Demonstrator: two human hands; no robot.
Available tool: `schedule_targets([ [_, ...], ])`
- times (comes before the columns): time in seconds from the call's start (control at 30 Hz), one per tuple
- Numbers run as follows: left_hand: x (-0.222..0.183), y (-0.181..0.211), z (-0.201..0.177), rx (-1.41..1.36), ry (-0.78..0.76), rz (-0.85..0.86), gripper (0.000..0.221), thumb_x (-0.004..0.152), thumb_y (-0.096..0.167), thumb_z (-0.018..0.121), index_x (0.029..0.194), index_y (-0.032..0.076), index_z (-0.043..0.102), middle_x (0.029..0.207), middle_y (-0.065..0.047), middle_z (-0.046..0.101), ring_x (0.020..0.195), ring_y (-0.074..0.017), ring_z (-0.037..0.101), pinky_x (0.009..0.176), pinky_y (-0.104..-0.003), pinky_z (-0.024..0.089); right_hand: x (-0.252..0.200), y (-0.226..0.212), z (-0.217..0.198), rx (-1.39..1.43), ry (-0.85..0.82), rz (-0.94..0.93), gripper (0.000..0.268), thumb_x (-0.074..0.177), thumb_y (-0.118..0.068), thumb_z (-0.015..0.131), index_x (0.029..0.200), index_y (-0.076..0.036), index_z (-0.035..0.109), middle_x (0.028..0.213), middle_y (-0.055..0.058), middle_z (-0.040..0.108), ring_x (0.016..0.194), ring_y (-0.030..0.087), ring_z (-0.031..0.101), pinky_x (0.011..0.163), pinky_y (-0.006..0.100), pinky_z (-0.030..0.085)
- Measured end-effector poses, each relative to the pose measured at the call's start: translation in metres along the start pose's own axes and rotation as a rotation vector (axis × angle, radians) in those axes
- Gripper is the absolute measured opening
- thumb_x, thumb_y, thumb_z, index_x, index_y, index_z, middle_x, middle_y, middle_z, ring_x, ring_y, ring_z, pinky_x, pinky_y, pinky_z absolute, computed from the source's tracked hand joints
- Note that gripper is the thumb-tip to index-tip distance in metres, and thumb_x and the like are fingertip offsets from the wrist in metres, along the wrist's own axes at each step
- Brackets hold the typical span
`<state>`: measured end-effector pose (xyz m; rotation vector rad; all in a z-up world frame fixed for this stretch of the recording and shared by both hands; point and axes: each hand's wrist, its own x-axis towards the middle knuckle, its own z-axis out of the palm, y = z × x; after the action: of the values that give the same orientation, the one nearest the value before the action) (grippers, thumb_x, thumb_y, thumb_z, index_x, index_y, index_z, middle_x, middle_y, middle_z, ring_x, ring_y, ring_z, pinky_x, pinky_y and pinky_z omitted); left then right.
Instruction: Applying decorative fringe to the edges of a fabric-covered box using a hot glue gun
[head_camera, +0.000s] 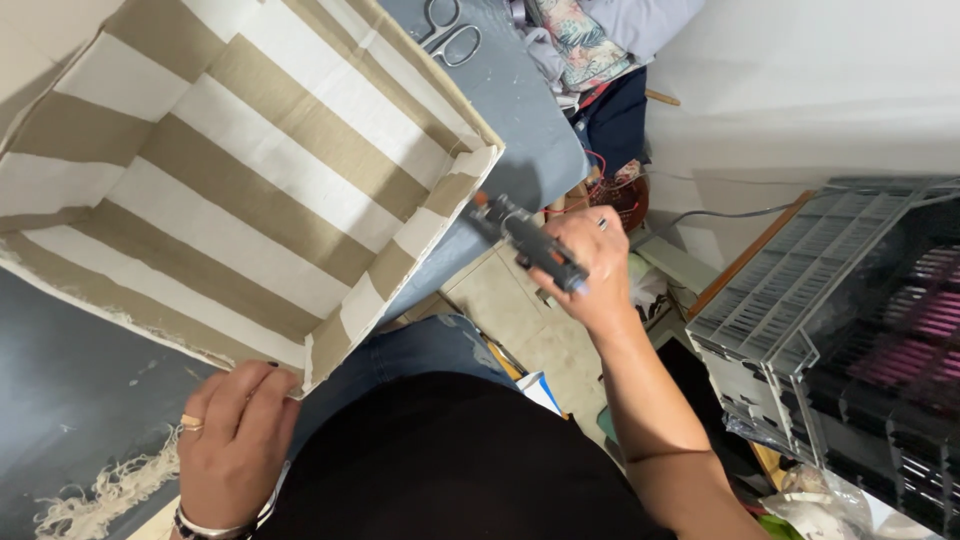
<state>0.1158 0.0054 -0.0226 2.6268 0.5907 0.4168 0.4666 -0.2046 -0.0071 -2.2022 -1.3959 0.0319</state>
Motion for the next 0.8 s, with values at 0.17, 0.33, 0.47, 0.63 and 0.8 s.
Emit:
schedule_targets([
  [0.17, 0.0, -0.001, 0.001, -0.03, -0.003, -0.003, 0.011, 0.1, 0.004, 0.072, 0.108, 0.012, 0.071, 0.116, -0.007, 0.063, 0.099, -0.0316, 0.061, 0.098, -0.04, 0.053, 0.004, 0.014, -0.001, -0.063, 0.038, -0.044, 0.046, 0.1, -0.054, 0.052, 0.091, -0.01, 0.064, 0.086, 0.005, 0.067, 0.078, 0.023, 0.064, 0.085, 0.042, 0.046],
  [0.33, 0.004, 0.001, -0.002, -0.045, -0.006, -0.009, 0.012, 0.099, 0.001, 0.071, 0.107, 0.011, 0.071, 0.113, -0.007, 0.064, 0.096, -0.0319, 0.061, 0.094, -0.04, 0.053, 0.011, 0.013, -0.003, -0.049, 0.019, -0.018, 0.024, 0.095, -0.033, 0.073, 0.091, -0.013, 0.062, 0.088, 0.003, 0.07, 0.083, 0.022, 0.067, 0.087, 0.039, 0.045],
  [0.47, 0.001, -0.001, 0.0, -0.058, 0.001, 0.0, 0.01, 0.1, 0.004, 0.07, 0.107, 0.01, 0.07, 0.113, -0.008, 0.064, 0.097, -0.0322, 0.061, 0.098, -0.042, 0.053, 0.012, 0.023, -0.001, -0.105, 0.089, -0.009, 0.053, 0.1, -0.061, 0.045, 0.087, -0.011, 0.058, 0.083, 0.005, 0.064, 0.077, 0.023, 0.063, 0.085, 0.043, 0.049],
  [0.63, 0.005, 0.0, -0.001, -0.052, 0.008, 0.007, 0.01, 0.1, 0.001, 0.069, 0.104, 0.01, 0.07, 0.111, -0.007, 0.064, 0.093, -0.0303, 0.061, 0.093, -0.039, 0.053, 0.018, 0.018, -0.009, -0.072, 0.009, -0.042, 0.059, 0.101, -0.061, 0.039, 0.093, -0.007, 0.061, 0.087, 0.008, 0.065, 0.078, 0.028, 0.06, 0.085, 0.044, 0.043],
  [0.8, 0.005, 0.0, -0.001, -0.06, 0.006, 0.003, 0.008, 0.1, 0.002, 0.07, 0.105, 0.009, 0.07, 0.111, -0.006, 0.064, 0.093, -0.0302, 0.061, 0.094, -0.04, 0.053, 0.012, 0.029, -0.008, -0.069, 0.02, -0.021, 0.025, 0.099, -0.029, 0.062, 0.093, -0.005, 0.061, 0.089, 0.008, 0.064, 0.079, 0.03, 0.058, 0.085, 0.044, 0.041],
])
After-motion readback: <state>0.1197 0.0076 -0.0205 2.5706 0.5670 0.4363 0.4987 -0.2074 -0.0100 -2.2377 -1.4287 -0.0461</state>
